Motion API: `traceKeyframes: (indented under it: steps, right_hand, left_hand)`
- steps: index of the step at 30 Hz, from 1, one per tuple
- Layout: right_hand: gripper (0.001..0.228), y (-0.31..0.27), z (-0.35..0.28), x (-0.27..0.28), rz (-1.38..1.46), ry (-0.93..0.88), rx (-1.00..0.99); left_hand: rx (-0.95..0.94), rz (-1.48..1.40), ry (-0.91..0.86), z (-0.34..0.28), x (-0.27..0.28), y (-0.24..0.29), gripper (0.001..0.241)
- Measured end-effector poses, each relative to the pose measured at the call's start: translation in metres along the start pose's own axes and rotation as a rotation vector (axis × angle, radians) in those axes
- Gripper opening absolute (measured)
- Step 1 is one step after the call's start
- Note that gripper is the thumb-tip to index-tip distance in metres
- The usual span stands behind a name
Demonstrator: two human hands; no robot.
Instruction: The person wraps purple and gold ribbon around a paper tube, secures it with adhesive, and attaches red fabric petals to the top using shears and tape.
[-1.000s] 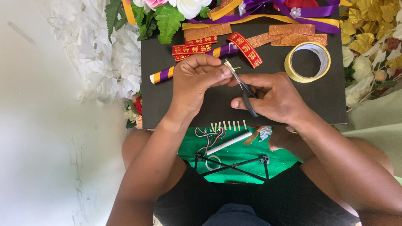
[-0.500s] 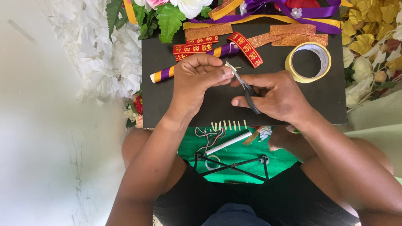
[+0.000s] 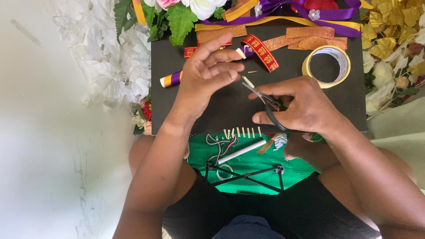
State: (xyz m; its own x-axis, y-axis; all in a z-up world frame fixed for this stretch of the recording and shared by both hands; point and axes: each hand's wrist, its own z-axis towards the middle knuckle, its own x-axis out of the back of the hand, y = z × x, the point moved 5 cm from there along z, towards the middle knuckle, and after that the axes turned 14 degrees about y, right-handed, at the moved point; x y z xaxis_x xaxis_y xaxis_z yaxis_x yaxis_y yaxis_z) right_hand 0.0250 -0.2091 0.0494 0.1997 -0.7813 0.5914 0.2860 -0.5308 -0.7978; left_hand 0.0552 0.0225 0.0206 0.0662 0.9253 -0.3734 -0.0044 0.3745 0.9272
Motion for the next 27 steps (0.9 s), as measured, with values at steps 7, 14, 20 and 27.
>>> traceKeyframes:
  steps: [7, 14, 20, 27]
  right_hand:
    - [0.046, -0.009, -0.002, 0.001, 0.077, -0.083, -0.043]
    - [0.046, -0.001, -0.003, -0.002, -0.053, -0.187, -0.149]
    - [0.058, -0.008, -0.002, -0.003, -0.347, -0.344, -0.278]
    - [0.057, 0.031, -0.004, 0.005, -1.079, -0.423, -0.274]
  left_hand:
    - [0.061, 0.047, -0.150, -0.005, -0.016, 0.008, 0.081]
    - [0.027, 0.026, -0.200, -0.006, -0.021, 0.007, 0.084]
    - [0.043, -0.079, -0.137, -0.004, -0.022, 0.003, 0.078]
    - [-0.050, -0.092, 0.064, 0.006, -0.006, -0.008, 0.074]
